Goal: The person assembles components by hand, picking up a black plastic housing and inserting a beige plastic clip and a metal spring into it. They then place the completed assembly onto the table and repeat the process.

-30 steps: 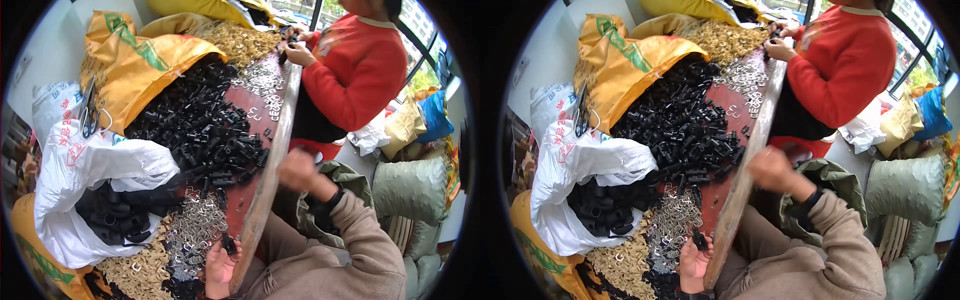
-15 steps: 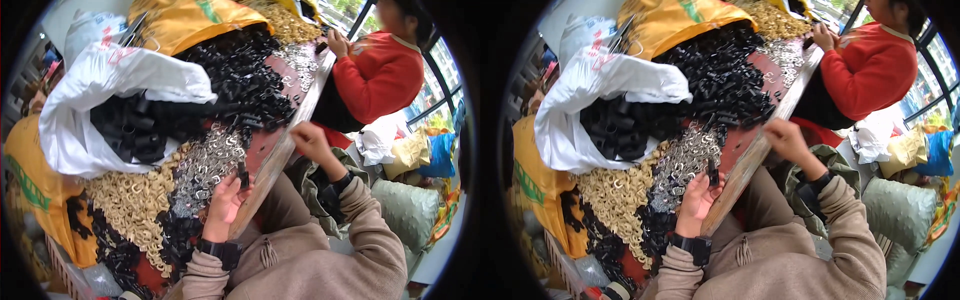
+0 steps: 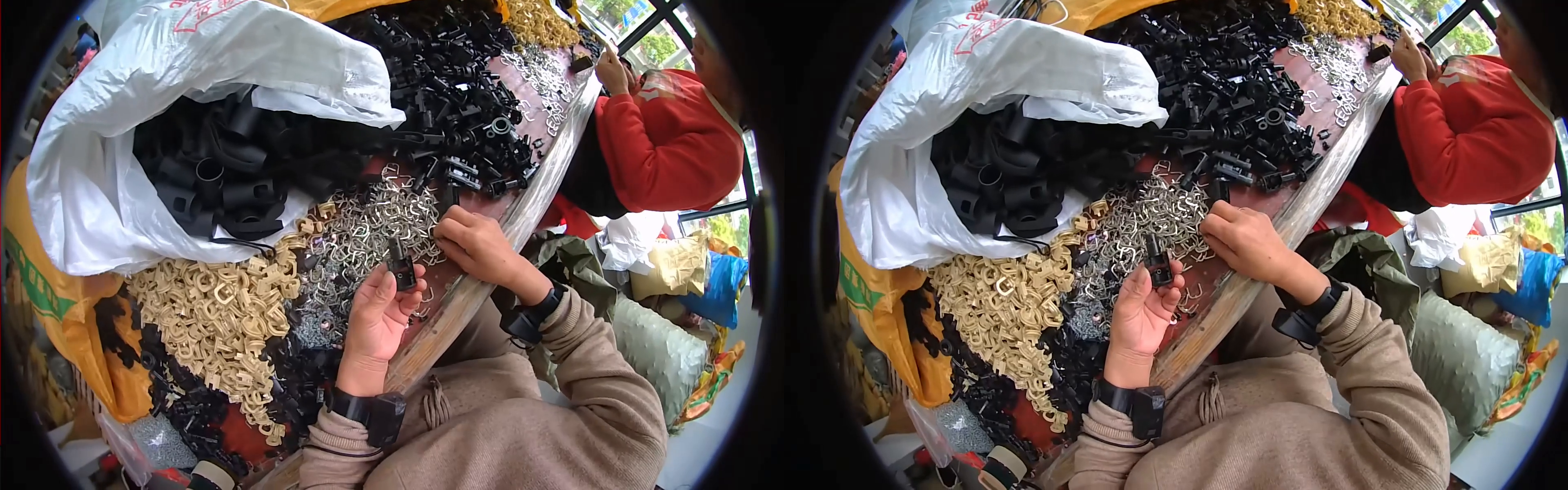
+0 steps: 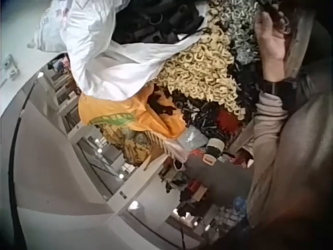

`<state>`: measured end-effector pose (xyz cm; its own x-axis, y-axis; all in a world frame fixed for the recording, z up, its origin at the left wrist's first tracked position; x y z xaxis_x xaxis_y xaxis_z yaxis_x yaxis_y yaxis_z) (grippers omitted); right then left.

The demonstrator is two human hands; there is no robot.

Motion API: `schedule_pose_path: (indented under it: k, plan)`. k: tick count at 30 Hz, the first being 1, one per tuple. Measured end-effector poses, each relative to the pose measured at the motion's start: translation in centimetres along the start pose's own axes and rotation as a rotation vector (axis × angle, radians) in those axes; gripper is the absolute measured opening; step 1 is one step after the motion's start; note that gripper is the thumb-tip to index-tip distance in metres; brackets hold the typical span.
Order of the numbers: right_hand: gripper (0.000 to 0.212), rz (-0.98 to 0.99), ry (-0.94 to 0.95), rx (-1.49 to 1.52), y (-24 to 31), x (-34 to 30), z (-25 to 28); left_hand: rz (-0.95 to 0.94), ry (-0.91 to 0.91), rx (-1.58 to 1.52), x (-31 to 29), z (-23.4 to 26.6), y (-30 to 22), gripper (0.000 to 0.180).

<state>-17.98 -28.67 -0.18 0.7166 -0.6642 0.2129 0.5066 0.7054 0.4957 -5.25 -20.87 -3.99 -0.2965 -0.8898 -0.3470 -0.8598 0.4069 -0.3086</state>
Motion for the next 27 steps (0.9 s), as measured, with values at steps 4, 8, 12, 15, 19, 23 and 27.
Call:
schedule_pose_path:
  k: [4, 8, 12, 15, 19, 23, 27]
  plan:
    - [0.015, 0.090, -0.149, 0.002, 1.6, 0.9, 0.9, 0.014, -0.019, -0.013, 0.0, 0.2, -0.1, 0.027]
    - [0.015, 0.069, 0.043, -0.025, 1.0, 0.8, 0.1, 0.013, -0.023, 0.005, 0.1, 0.0, 0.0, 0.026]
    - [0.014, 0.094, 0.037, 0.210, 0.1, 0.4, 0.0, 0.017, 0.018, 0.042, 0.2, -0.1, 0.2, 0.024]
    - [0.012, -0.074, -0.041, 0.406, -0.5, 0.9, 0.7, -0.021, -0.008, 0.072, 0.0, 0.0, 0.2, 0.022]
    - [0.011, -0.219, -0.047, 0.737, -0.5, 1.1, -0.7, -0.096, -0.065, 0.065, -0.1, 0.0, 0.4, 0.023]
    - [0.015, -0.225, 0.027, 0.935, 0.0, 1.2, -1.9, -0.153, -0.025, 0.037, 0.1, -0.7, 0.0, 0.025]
    - [0.019, -0.124, 0.054, 0.947, 0.9, 1.9, -1.8, -0.211, 0.011, 0.078, 0.0, -0.9, -0.3, 0.027]
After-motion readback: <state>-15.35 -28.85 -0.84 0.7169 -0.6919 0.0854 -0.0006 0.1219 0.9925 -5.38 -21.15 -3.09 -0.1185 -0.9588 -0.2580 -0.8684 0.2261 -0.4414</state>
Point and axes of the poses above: each hand's wrist, its own x-axis towards the middle knuckle, its own z-axis out of the back of the hand, y = z × x, the point moved 6 cm from there along x, towards the middle knuckle, and after that the axes turned 6 degrees about z, right-handed, at the moved point
